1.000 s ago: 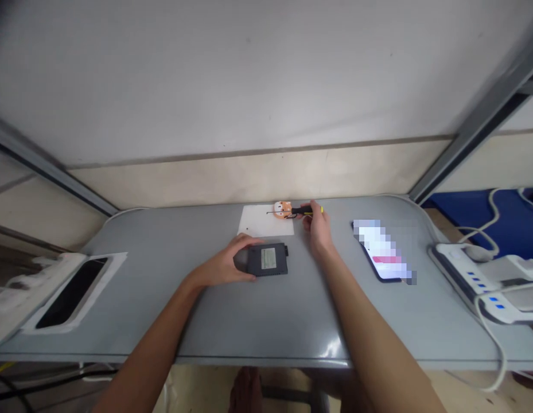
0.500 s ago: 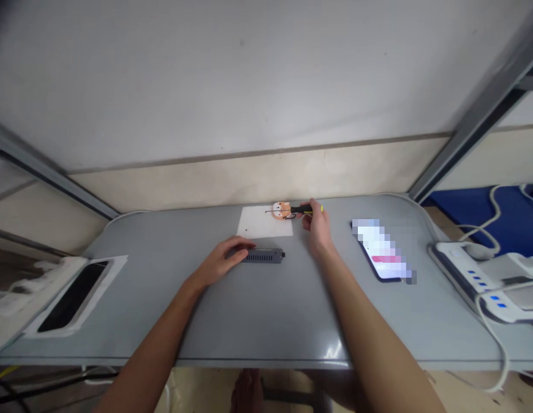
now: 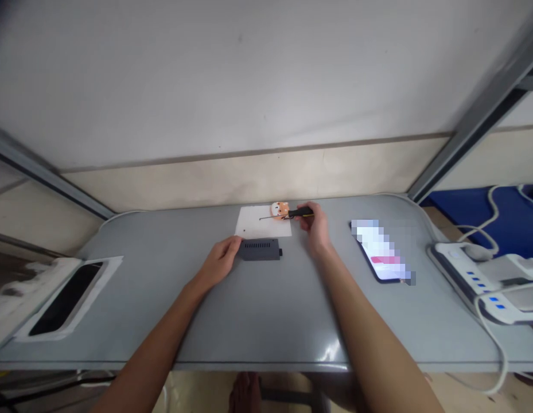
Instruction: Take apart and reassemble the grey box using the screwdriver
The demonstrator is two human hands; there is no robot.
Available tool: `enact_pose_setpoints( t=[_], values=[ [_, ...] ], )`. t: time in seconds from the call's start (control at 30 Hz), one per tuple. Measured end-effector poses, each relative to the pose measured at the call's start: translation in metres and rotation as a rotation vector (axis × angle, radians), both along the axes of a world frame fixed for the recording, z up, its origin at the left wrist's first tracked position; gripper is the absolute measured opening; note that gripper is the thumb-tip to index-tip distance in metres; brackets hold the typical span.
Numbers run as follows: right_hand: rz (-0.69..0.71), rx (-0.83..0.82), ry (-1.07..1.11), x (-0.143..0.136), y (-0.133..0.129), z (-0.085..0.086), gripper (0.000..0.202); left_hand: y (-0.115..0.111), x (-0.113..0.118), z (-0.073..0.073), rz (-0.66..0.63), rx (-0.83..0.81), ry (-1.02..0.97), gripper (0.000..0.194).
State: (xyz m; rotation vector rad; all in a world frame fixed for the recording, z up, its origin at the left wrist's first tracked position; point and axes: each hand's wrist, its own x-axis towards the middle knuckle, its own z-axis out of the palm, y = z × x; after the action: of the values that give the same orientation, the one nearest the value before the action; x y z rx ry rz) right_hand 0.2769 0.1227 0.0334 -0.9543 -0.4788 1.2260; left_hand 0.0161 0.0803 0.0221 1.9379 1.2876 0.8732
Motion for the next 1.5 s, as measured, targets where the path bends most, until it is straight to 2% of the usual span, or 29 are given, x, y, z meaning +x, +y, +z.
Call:
enact_pose_setpoints(
  t=[0.07,0.2,0.33,0.57,0.73,1.03,1.3,1.5],
  values=[
    [0.030,0.026,0.032,-0.004,-0.004,0.004,0.019,0.001,0.000,-0.003,0.016,0.010,-0.042,0.052],
    [0.179,0.076,0.038,-0.013,-0.011,0.005,0.021,0.003,-0.001,-0.005,0.097,0.089,-0.124,0.053],
    [0.280,0.069,0.015,-0.021,-0.013,0.001,0.021,0.001,-0.003,-0.001,0.114,0.210,-0.131,0.042],
    [0.279,0.081,-0.012,-0.022,-0.012,-0.003,0.023,-0.005,-0.002,0.007,0.018,0.420,-0.024,0.019],
    [0.289,0.099,-0.004,-0.021,-0.013,-0.004,0.022,-0.006,-0.002,0.009,-0.019,0.517,-0.014,0.016],
    [0.280,0.087,-0.012,-0.022,-0.012,-0.004,0.021,-0.007,-0.002,0.010,-0.050,0.533,0.005,0.019],
    [0.284,0.066,-0.005,-0.022,-0.015,0.002,0.023,-0.007,-0.004,0.008,-0.037,0.535,0.047,0.020],
    [0.279,0.077,-0.022,-0.022,-0.013,-0.001,0.022,-0.006,-0.006,0.008,-0.043,0.576,0.085,0.021]
  ],
)
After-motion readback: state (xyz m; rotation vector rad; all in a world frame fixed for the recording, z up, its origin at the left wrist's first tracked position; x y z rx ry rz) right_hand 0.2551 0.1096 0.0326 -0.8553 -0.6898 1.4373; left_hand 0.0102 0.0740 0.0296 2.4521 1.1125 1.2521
